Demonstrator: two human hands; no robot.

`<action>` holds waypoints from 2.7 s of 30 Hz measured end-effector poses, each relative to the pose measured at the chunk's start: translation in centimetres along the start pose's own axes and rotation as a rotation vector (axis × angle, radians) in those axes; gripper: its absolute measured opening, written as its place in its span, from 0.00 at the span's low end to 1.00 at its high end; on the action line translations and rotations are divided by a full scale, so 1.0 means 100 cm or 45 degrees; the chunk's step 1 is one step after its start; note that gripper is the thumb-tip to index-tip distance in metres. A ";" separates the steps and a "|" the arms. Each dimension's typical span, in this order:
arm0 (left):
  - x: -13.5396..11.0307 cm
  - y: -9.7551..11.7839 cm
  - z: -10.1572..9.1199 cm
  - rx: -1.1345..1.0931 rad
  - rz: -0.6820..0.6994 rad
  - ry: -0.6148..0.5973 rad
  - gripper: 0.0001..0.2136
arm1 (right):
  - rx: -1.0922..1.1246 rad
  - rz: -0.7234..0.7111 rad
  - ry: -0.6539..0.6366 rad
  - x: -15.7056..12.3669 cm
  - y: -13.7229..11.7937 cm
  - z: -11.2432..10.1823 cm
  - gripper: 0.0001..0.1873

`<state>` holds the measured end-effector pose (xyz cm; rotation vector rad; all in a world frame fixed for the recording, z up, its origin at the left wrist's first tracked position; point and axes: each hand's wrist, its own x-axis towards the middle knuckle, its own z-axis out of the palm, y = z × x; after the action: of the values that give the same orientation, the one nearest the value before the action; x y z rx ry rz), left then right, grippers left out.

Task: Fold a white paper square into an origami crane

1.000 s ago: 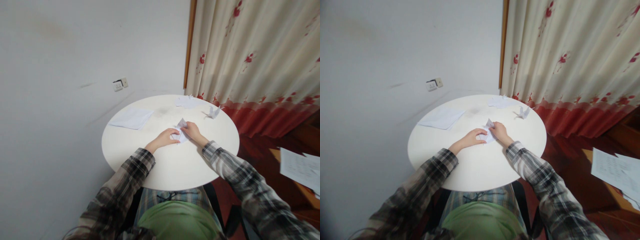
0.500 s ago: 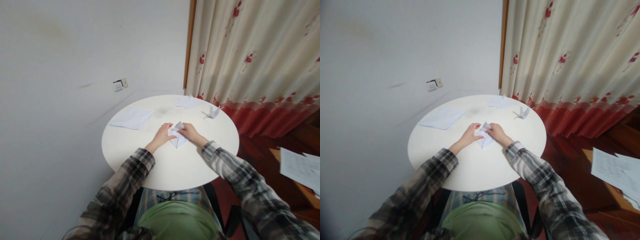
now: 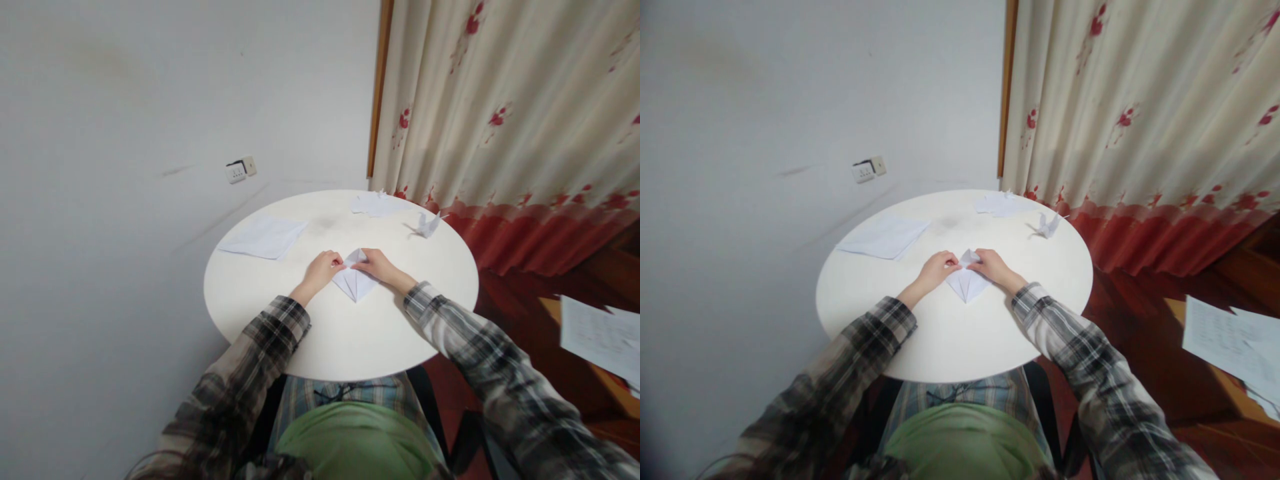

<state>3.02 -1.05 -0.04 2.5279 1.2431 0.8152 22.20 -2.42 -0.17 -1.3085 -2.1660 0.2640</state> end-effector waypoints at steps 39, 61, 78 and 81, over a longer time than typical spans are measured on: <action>-0.004 0.021 -0.002 -0.153 0.253 0.279 0.09 | 0.185 -0.052 0.021 -0.001 -0.006 -0.004 0.15; -0.006 0.034 -0.003 -0.168 0.386 0.488 0.06 | 0.043 -0.206 0.078 -0.001 0.000 0.000 0.09; -0.001 0.009 0.007 0.087 0.074 0.000 0.06 | 0.076 0.017 0.045 0.001 -0.002 0.000 0.15; 0.000 0.007 0.008 0.040 0.076 -0.001 0.07 | 0.024 0.037 0.083 0.001 -0.002 -0.001 0.16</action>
<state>3.92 -1.45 -0.47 2.6015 1.1951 0.8136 22.09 -2.44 0.02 -1.3207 -2.0869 0.2496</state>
